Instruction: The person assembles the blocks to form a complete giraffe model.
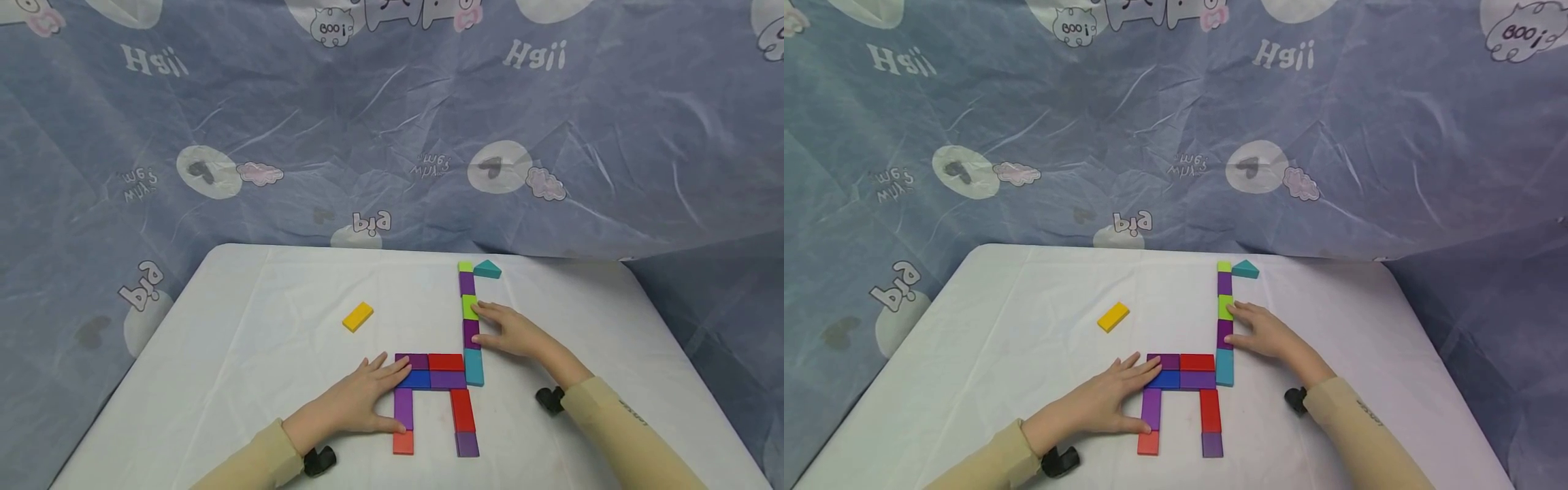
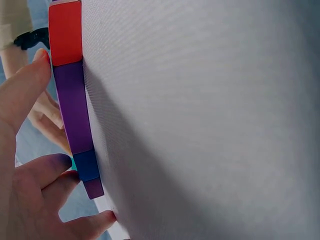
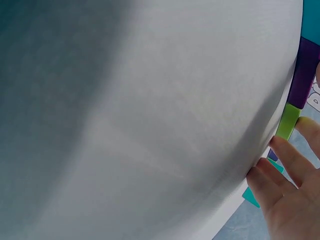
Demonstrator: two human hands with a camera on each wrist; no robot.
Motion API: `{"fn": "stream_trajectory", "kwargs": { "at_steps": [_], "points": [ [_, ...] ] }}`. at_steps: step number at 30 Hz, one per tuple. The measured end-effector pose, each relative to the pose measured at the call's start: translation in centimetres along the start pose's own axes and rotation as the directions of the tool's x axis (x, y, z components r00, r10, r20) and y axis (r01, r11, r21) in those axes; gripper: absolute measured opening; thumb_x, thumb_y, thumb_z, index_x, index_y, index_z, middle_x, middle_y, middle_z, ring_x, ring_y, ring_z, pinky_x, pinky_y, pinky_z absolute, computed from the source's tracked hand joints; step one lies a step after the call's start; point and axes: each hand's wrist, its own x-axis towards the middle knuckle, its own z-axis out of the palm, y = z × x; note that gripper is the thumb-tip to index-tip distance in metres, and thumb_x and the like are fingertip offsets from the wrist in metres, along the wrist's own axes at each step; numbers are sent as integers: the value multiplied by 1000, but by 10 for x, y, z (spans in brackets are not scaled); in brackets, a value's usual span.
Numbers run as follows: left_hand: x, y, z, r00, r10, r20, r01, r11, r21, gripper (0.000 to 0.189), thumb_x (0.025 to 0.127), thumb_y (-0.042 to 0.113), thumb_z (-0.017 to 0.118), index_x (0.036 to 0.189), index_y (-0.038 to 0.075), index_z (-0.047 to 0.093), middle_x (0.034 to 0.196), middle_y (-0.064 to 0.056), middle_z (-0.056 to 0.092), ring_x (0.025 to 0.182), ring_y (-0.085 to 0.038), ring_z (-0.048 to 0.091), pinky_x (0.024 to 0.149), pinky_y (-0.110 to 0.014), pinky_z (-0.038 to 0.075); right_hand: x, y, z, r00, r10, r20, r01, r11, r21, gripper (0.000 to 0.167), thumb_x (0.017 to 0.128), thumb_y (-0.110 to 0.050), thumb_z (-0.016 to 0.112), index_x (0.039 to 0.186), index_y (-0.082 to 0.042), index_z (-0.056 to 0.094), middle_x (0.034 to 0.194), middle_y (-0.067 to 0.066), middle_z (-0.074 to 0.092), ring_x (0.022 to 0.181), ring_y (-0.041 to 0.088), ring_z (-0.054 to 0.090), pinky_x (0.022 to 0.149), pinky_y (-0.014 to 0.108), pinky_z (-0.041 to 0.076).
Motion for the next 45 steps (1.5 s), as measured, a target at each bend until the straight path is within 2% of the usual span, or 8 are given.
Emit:
{"fn": "stream_trajectory", "kwargs": {
  "at_steps": [8,13,16,19,22,24,37,45],
  "points": [
    [0,-2,-1,999,1,-43,-2,999,-41,93,84,65,64,157,21,27,165,4,21,150,-35,24,116,-61,27,0,1,-1,1000,-7,-1,7,1000,-8,78,88,-45,69,151,-10,40,155,25,35,142,48,31,110,65,34],
    [-4,-6,-11,978,-71,-198,62,997,-49,81,89,54,65,154,16,35,160,0,35,146,-26,36,116,-48,36,0,1,0,1000,-8,1,8,1000,-8,78,88,-46,69,151,-9,39,156,25,34,142,48,31,109,65,34],
    [-2,-14,-22,920,-154,-361,132,988,-84,67,91,43,68,148,13,47,148,-5,51,136,-26,49,111,-46,43,0,1,0,1000,-6,1,6,1000,-7,79,88,-46,69,151,-9,39,156,25,34,142,48,31,109,65,34],
    [3,-26,-34,827,-256,-500,197,966,-169,54,90,32,72,137,9,58,130,-9,64,120,-28,61,102,-47,49,-1,1,-1,1000,-9,-1,9,1000,-8,79,88,-47,69,151,-9,39,155,25,34,142,48,31,109,65,34],
    [10,-40,-44,753,-353,-556,264,935,-236,46,88,27,74,129,8,63,120,-10,66,108,-27,65,92,-44,54,-1,1,-1,1000,-11,-2,11,1000,-9,79,88,-47,69,151,-9,39,155,25,34,142,48,31,109,65,34],
    [14,-48,-49,732,-406,-547,308,913,-266,45,88,26,75,128,7,64,121,-11,65,107,-27,65,90,-44,54,-1,2,-1,1000,-10,-2,10,1000,-11,79,88,-46,69,151,-9,39,155,25,34,142,48,31,109,65,34],
    [45,-69,-48,743,-496,-449,441,868,-228,47,83,21,80,125,4,67,110,-12,68,98,-25,65,92,-39,54,-1,2,-1,1000,-12,-8,12,1000,-11,78,88,-47,69,151,-10,40,156,24,34,142,47,31,110,65,33],
    [43,-64,-46,741,-524,-420,461,851,-251,41,80,12,79,118,-1,70,104,-15,67,92,-25,64,88,-38,56,-3,3,0,999,-38,-20,38,999,-8,78,89,-47,68,150,-8,41,155,24,35,142,47,32,110,64,33]
  ]
}}
